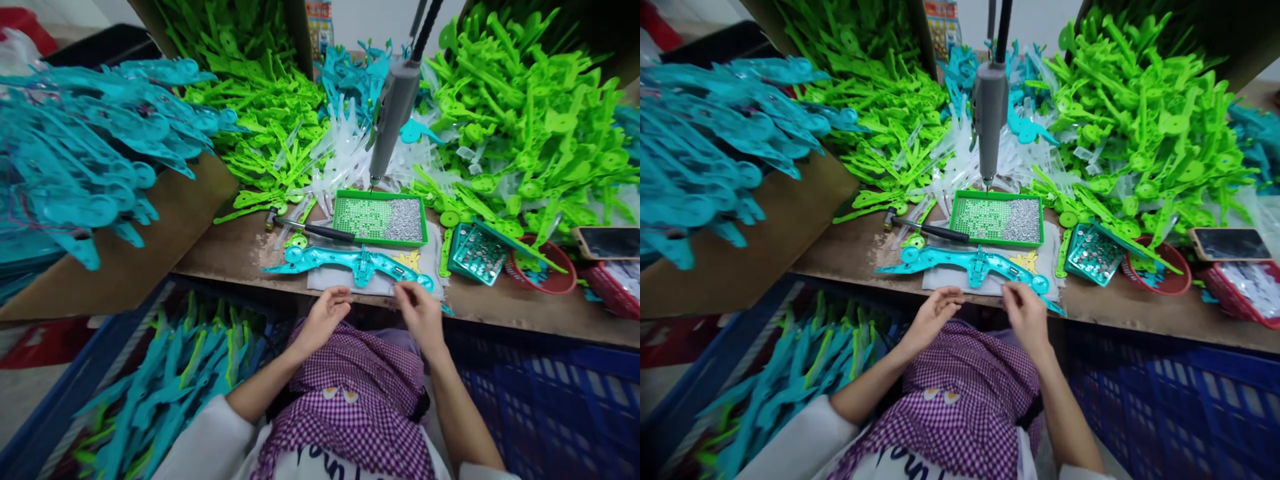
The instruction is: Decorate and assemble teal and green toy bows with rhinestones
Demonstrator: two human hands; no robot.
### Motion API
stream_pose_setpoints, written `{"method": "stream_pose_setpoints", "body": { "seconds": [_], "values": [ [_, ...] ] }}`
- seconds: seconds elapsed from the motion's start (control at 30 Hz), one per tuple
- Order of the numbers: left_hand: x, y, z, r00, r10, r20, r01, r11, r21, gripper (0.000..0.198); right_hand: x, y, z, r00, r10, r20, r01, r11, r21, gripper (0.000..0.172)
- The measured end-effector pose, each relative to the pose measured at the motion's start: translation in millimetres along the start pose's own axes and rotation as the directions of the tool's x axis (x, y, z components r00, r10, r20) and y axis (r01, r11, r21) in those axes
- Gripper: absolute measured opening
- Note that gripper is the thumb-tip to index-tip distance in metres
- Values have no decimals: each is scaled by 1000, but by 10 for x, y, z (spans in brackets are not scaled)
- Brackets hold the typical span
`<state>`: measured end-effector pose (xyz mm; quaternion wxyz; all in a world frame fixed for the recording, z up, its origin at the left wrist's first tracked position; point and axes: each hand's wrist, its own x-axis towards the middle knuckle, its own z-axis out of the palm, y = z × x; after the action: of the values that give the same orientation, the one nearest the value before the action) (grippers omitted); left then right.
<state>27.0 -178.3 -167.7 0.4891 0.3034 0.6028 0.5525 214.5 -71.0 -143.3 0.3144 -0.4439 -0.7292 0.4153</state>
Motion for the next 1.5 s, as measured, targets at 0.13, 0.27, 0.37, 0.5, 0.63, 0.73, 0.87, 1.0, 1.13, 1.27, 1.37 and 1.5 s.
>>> {"method": "stream_pose_setpoints", "body": {
  "seconds": [0.13, 0.27, 0.37, 0.5, 0.63, 0.73, 0.87, 1.0, 1.13, 1.27, 1.37, 1.5],
  "values": [
    [243, 51, 102, 963, -243, -118, 172, 888, -427, 40, 317, 312, 52, 998, -15, -55, 16, 999, 31, 23],
    [495, 128, 150, 937, -336, -93, 222, 782, -582, 29, 341, 415, 54, 994, -29, 106, 26, 999, 34, 25],
    [584, 145, 177, 951, -307, -27, 249, 819, -517, 20, 306, 382, -23, 981, -12, 194, 7, 1000, 23, 25],
    [564, 148, 236, 966, -256, 33, 248, 885, -393, 38, 259, 257, -171, 958, -37, 284, 47, 999, -28, 24],
    [530, 96, 242, 978, -203, 38, 201, 896, -397, 43, 212, 98, -246, 973, -77, 219, 132, 960, -246, 23],
    [540, 19, 190, 971, -234, 49, 234, 886, -401, 45, 244, 21, -197, 950, -121, 287, 229, 897, -378, 20],
    [557, -52, 128, 967, -236, 94, 253, 877, -408, 47, 335, -47, -109, 935, -130, 331, 284, 833, -474, 20],
    [542, -43, 127, 967, -227, 111, 253, 877, -409, 48, 383, -160, -83, 916, -181, 357, 357, 775, -522, 20],
    [513, -4, 145, 965, -226, 133, 261, 880, -397, 48, 411, -210, -16, 883, -183, 432, 422, 712, -561, 22],
    [488, 8, 156, 967, -212, 143, 252, 887, -387, 50, 414, -115, 81, 891, -159, 425, 401, 714, -574, 23],
    [477, -4, 161, 968, -209, 139, 247, 892, -379, 54, 395, -45, 106, 917, -139, 373, 346, 742, -574, 21],
    [480, -31, 154, 967, -209, 145, 249, 895, -369, 56, 379, -25, 90, 921, -117, 371, 322, 764, -559, 21]
  ]
}}
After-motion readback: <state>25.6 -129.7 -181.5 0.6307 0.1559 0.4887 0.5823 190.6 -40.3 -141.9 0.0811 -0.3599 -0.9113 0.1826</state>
